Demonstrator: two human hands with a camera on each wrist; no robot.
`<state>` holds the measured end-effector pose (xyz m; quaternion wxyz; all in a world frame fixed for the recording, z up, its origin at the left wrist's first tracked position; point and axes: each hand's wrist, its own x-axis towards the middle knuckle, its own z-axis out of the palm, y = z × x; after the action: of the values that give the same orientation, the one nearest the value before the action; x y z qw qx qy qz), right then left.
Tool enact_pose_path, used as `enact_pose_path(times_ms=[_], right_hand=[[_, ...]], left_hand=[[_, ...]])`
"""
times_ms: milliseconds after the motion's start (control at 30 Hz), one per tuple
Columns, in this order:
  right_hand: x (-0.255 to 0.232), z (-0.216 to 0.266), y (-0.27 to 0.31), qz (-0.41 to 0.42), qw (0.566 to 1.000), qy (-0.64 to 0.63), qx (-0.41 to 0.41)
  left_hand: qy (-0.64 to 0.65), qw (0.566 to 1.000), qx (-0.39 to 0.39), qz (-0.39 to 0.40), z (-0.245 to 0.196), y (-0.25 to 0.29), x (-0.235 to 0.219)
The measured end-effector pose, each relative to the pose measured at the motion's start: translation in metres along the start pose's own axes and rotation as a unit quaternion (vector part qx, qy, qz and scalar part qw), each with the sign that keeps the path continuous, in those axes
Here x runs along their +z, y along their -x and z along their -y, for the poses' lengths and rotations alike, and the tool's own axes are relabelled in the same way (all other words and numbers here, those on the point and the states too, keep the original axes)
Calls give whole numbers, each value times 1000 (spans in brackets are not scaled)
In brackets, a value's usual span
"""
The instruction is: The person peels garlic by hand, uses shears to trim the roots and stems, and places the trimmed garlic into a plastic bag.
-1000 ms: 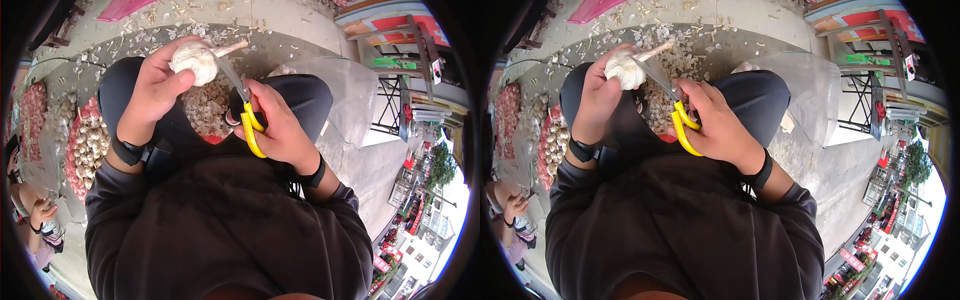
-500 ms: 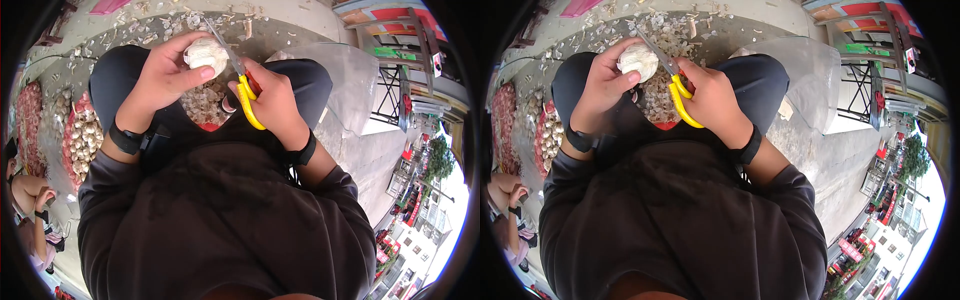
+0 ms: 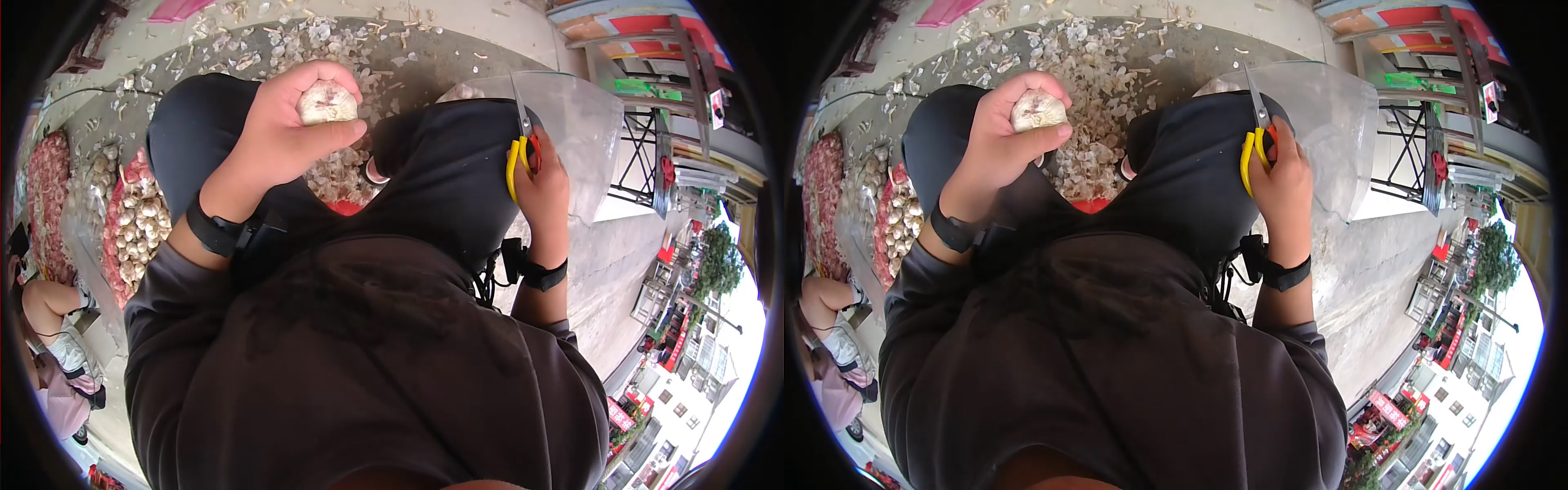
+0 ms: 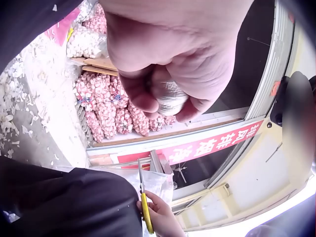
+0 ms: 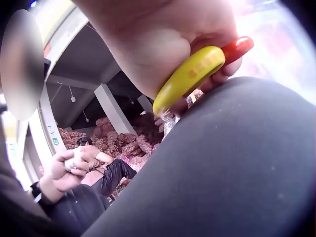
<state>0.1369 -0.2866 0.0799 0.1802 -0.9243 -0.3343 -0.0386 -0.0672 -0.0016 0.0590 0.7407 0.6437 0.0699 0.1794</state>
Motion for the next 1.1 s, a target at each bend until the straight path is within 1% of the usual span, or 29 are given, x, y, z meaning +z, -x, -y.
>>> enact_pose_path(times_ms=[67, 167, 233, 367, 433, 533, 567, 633, 667, 733, 767, 833, 867, 933, 967, 1000, 1033, 1100], right_hand=[[1, -3, 4, 7, 1000, -8, 10], [-1, -3, 6, 17, 1000, -14, 11], [-1, -3, 5, 18, 1000, -16, -2], [0, -3, 5, 23, 1000, -14, 0], [1, -3, 8, 18, 1000, -20, 11], [6, -7, 12, -32, 999, -20, -18], [4, -7, 13, -19, 1000, -6, -18], [-3, -6, 14, 6, 1000, 22, -17], [-8, -4, 15, 41, 998, 52, 8], [-21, 5, 16, 111, 986, 112, 57], [-26, 10, 16, 132, 982, 119, 60], [-34, 17, 16, 173, 974, 134, 65], [-36, 17, 17, 170, 975, 132, 57], [-37, 15, 17, 162, 978, 126, 41], [-37, 16, 15, 145, 982, 115, 44], [-37, 19, 12, 129, 985, 105, 48], [-37, 22, 10, 113, 988, 95, 52], [-39, 32, 1, 50, 995, 81, 13]], left_hand=[[-27, 999, 10, -29, 1, 0, -1], [-14, 998, 22, -60, 8, -1, -1], [7, 997, 11, -82, 4, -1, -2], [44, 991, -28, -125, 0, 2, -3], [53, 993, -39, -99, 2, 3, -12], [59, 993, -58, -79, 1, 4, -16], [61, 993, -65, -76, 1, 4, -15], [79, 992, -50, -88, -1, 2, -12], [88, 991, -42, -93, -1, 2, -12], [99, 991, -44, -80, -1, 2, -14], [104, 991, -45, -73, 0, 2, -15], [111, 989, -26, -94, 2, 1, -13], [115, 988, -15, -104, 3, -1, -12], [77, 992, -25, -93, 3, -1, -9], [58, 994, -30, -87, 4, -1, -7], [108, 992, -35, -49, 5, -1, -9], [111, 993, -26, -38, 4, -1, -6], [117, 993, -7, -17, 0, -3, 3]])
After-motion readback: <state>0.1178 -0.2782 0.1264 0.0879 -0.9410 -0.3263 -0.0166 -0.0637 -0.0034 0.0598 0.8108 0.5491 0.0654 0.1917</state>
